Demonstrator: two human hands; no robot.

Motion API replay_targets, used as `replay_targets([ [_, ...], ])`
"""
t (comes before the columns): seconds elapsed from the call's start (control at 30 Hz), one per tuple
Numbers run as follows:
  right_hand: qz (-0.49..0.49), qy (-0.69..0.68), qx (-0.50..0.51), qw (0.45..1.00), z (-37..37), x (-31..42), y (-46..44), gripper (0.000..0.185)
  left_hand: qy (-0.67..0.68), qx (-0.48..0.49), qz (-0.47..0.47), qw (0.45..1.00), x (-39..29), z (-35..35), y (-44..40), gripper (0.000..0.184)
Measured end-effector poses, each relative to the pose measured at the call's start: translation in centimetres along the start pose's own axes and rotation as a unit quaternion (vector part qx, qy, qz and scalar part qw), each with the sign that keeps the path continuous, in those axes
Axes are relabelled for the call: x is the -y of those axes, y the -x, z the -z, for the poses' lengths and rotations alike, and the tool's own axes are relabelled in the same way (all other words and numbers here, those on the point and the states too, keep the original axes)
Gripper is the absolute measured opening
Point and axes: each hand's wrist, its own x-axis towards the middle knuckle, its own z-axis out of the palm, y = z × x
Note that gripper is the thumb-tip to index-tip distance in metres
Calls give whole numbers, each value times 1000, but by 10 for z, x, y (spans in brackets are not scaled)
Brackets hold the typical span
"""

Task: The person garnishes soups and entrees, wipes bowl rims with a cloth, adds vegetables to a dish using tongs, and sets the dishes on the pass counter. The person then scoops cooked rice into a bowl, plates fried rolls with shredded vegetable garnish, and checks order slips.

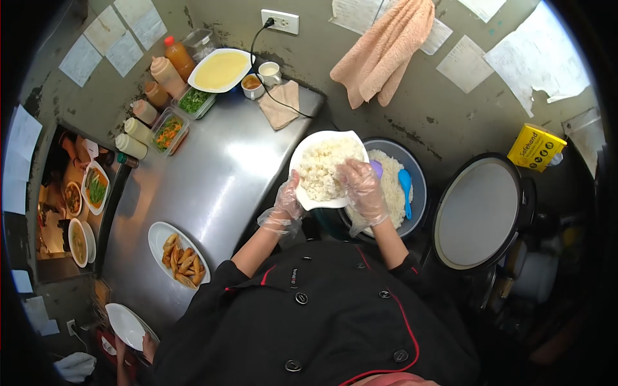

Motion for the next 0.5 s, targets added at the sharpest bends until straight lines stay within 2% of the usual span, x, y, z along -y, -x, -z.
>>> replay_targets([
  [0.03, 4, 3, 1, 1000, -4, 8, 4, 38, 13, 33, -5, 999, 0, 0, 0, 55],
  [0.1, 9, -34, -16, 999, -16, 20, 12, 29, 22, 28, 10, 999, -2, 5, 2, 56],
  [0.2, 8, -109, 60, 992, 14, 12, -3, 27, 20, 39, 7, 999, -6, 13, 1, 57],
  [0.23, 20, -59, 35, 997, 30, 13, -11, 29, 19, 41, 2, 999, -6, 16, 3, 57],
  [0.3, -52, -205, 57, 976, 33, 10, -23, 20, 8, 39, 16, 999, -8, 20, 9, 57],
  [0.37, 1, -147, 9, 989, 26, -5, -29, 13, -3, 43, 20, 999, -13, 16, 10, 57],
  [0.47, -50, -127, 83, 987, 24, 5, -31, 14, 2, 47, 0, 999, -10, 17, 11, 57],
  [0.5, -24, -56, 151, 987, 38, 7, -31, 23, 7, 45, -9, 999, -8, 24, 7, 57],
])
